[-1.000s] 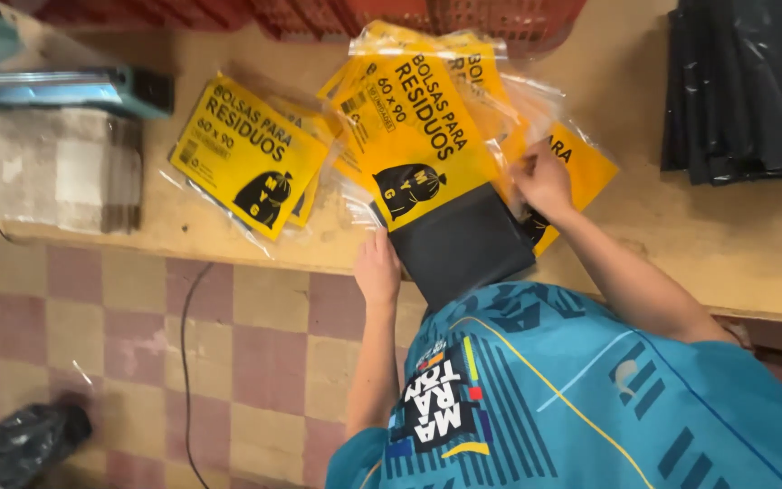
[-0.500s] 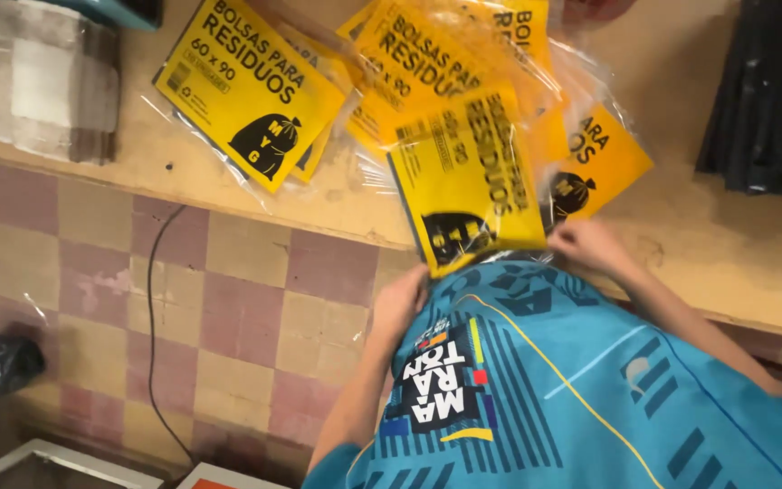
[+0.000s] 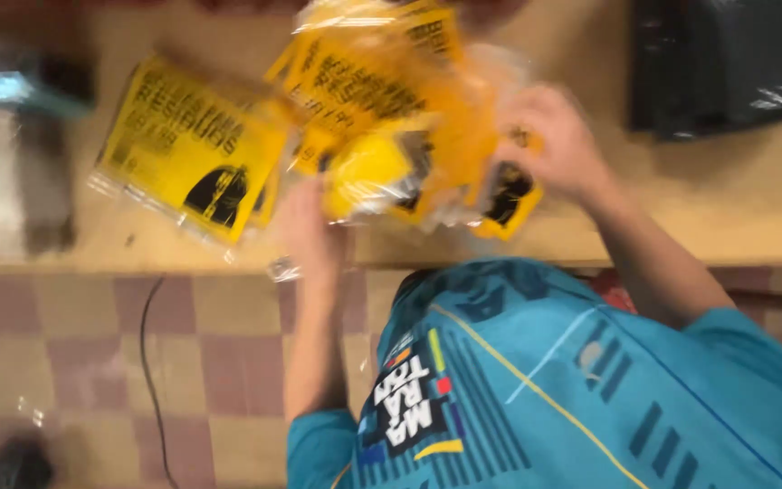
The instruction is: Packaging black plastic bags into yellow labeled outer bags at a workbench
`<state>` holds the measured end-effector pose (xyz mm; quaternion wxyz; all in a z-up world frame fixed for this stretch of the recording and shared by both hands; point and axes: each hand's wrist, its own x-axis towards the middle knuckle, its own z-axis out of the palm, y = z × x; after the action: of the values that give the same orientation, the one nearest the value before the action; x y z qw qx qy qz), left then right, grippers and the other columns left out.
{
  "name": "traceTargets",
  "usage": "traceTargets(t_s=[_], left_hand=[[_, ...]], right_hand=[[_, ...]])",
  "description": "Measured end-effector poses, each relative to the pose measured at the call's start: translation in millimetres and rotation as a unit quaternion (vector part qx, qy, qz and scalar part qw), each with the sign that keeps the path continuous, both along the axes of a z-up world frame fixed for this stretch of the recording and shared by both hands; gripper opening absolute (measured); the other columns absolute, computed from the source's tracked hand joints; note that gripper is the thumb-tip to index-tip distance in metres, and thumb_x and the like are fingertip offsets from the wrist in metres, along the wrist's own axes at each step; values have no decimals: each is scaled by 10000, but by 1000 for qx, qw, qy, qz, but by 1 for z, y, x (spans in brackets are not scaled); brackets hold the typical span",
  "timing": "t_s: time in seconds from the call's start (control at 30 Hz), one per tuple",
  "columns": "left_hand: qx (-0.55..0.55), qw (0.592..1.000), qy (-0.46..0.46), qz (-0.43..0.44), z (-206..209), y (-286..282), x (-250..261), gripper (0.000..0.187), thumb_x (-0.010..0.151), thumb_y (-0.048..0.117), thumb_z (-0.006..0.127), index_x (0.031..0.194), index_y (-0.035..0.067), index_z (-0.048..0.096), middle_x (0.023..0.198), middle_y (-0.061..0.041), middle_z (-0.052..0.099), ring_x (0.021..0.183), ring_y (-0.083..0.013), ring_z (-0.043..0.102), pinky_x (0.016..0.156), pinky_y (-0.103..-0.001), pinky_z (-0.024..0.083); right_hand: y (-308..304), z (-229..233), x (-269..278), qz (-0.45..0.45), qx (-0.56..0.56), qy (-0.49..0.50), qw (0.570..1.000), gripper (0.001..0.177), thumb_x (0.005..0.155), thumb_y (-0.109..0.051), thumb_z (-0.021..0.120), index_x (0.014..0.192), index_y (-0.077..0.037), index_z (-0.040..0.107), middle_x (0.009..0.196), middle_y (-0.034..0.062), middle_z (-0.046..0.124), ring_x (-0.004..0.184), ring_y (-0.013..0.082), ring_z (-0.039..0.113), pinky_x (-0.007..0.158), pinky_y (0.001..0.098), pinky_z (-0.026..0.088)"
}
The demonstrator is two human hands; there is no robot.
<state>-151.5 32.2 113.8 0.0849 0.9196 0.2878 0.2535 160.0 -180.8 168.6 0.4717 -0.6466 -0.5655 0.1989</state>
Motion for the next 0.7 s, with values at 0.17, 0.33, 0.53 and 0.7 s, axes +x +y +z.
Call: traceTargets(t_s=[0.17, 0.33, 0.53, 0.7], left_hand=[[319, 929, -93, 161, 125, 82, -20, 343, 732, -77, 672, 1055, 38, 674, 937, -114, 706, 881, -239, 679, 791, -358, 593], [383, 903, -97, 168, 124, 109, -13, 297, 900, 324, 756, 996, 66, 643, 864, -52, 665, 792, -192, 588, 628, -303, 550], [218, 945, 178, 165, -46, 121, -32, 186, 905, 135, 715, 1077, 173, 654, 906, -25, 639, 807, -192, 559, 514, -279, 482], [-51, 979, 190, 52, -59, 37, 19, 410, 921, 271, 752, 1276, 93, 652, 1215, -143, 678, 1097, -338, 590, 880, -466, 521]], right_hand=[[-107, -53, 128, -388, -200, -511, 741, 414, 790, -230, 814, 1165, -79, 724, 1169, 144, 585, 1003, 336, 500, 778, 455, 433], [-149, -57, 148, -388, -208, -530, 725, 278, 931, -147, 792, 1180, -49, 722, 1062, 136, 561, 939, 324, 479, 785, 420, 461], [-154, -66, 163, -369, -145, -490, 776, 201, 950, -13, 701, 1132, -19, 784, 1000, 141, 613, 918, 329, 536, 747, 416, 484], [-121, -47, 54, -277, -103, -462, 836, 159, 990, 23, 579, 1016, -10, 732, 903, 145, 646, 832, 311, 555, 818, 400, 433]])
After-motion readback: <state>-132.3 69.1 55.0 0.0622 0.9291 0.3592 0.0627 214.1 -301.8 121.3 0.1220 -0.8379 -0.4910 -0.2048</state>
